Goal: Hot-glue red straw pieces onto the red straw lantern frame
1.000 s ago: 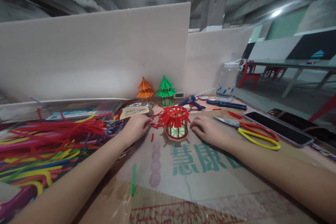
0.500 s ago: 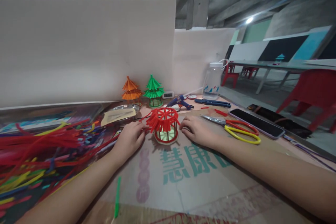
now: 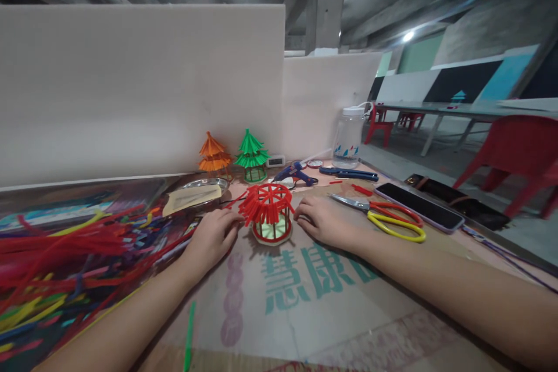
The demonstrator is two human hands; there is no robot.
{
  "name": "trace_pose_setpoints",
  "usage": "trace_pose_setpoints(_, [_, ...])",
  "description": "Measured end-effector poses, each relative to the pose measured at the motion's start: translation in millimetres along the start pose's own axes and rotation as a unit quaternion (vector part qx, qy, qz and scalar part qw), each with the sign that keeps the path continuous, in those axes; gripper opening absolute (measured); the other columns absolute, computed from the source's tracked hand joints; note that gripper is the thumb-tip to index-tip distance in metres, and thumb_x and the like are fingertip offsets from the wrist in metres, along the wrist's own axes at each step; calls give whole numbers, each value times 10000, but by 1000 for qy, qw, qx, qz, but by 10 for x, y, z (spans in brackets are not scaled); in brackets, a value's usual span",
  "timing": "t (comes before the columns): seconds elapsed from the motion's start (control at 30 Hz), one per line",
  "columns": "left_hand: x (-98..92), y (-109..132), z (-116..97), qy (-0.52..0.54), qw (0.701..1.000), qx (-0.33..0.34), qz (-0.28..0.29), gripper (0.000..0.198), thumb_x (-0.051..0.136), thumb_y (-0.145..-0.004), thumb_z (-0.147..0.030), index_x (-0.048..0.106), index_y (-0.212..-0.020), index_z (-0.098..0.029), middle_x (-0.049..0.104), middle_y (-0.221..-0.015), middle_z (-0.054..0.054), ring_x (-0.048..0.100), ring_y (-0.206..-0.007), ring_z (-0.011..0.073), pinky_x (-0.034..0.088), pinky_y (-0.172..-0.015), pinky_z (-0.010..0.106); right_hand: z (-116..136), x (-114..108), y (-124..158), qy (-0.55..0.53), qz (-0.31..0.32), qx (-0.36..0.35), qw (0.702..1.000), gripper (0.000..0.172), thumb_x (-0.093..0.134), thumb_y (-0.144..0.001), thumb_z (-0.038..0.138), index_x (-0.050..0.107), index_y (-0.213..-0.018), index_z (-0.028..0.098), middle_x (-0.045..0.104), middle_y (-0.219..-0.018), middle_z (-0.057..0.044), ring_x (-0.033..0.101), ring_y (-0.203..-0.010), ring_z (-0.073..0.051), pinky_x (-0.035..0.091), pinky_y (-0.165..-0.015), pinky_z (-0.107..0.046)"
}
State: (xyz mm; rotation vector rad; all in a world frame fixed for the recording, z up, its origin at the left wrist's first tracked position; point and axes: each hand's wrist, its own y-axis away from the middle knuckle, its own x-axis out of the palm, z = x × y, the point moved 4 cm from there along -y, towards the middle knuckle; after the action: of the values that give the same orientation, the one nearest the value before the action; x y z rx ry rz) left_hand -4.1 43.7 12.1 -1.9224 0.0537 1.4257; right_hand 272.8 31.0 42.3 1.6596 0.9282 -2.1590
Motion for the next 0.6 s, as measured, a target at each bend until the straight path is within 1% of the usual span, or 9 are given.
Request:
trace_pose_setpoints(0.1, [7,-6,14,-6,1000,2,7,311,451,-961,-285,742,-1048,-215,757,-1067,105,685,-979,268,538,-867,415,-12,-7,-12,-1,15,3,1000,172,570,-979,209,731,-1029,176,706,-1050,-94,641,-976,-205,464,-856,-303])
trace_pose_setpoints(0.2, [7,-6,21,-13,1000,10,9,315,453,-955,-289,749,-1030,-211,759,-1065,115,691,-973,279,539,-850,420,-154,-62,-52,2,22,46,999,157,596,-964,247,737,-1016,203,752,-1015,-63,672,-930,-191,467,-803,-272])
trace_pose_setpoints(0.3, [10,-4,14,-16,1000,17,15,306,455,-954,-282,749,-989,-204,758,-1062,118,693,-970,286,535,-846,426,-433,-250,-88,34,11,105,994,168,585,-956,268,739,-1004,220,774,-972,-57,685,-847,-204,447,-704,-272])
trace_pose_setpoints(0.37, [8,-6,0,-17,999,18,23,296,458,-955,-269,747,-977,-205,758,-1061,112,694,-976,285,529,-852,424,-668,-430,-84,65,4,146,987,190,575,-957,282,730,-1047,219,776,-986,-72,693,-840,-216,437,-686,-274])
trace_pose_setpoints(0.47, [-28,-20,-24,-15,999,17,27,282,472,-947,-253,751,-969,-211,767,-1051,105,699,-989,280,514,-888,430,-1028,-679,-10,126,3,212,969,203,575,-957,278,743,-993,170,769,-944,-143,709,-860,-268,436,-705,-305])
trace_pose_setpoints(0.53, [-80,-38,-30,-7,1000,4,20,266,495,-934,-248,757,-972,-223,776,-1043,94,700,-1011,280,493,-945,451,-1234,-765,73,155,13,244,957,217,566,-957,232,749,-1007,126,761,-973,-201,722,-886,-293,441,-713,-322])
trace_pose_setpoints(0.6, [-134,-61,-32,9,1000,-23,10,250,520,-915,-245,761,-978,-231,782,-1047,85,698,-1039,287,474,-990,474,-1416,-764,157,174,32,279,944,155,665,-880,196,763,-946,95,757,-927,-233,732,-840,-313,456,-690,-334])
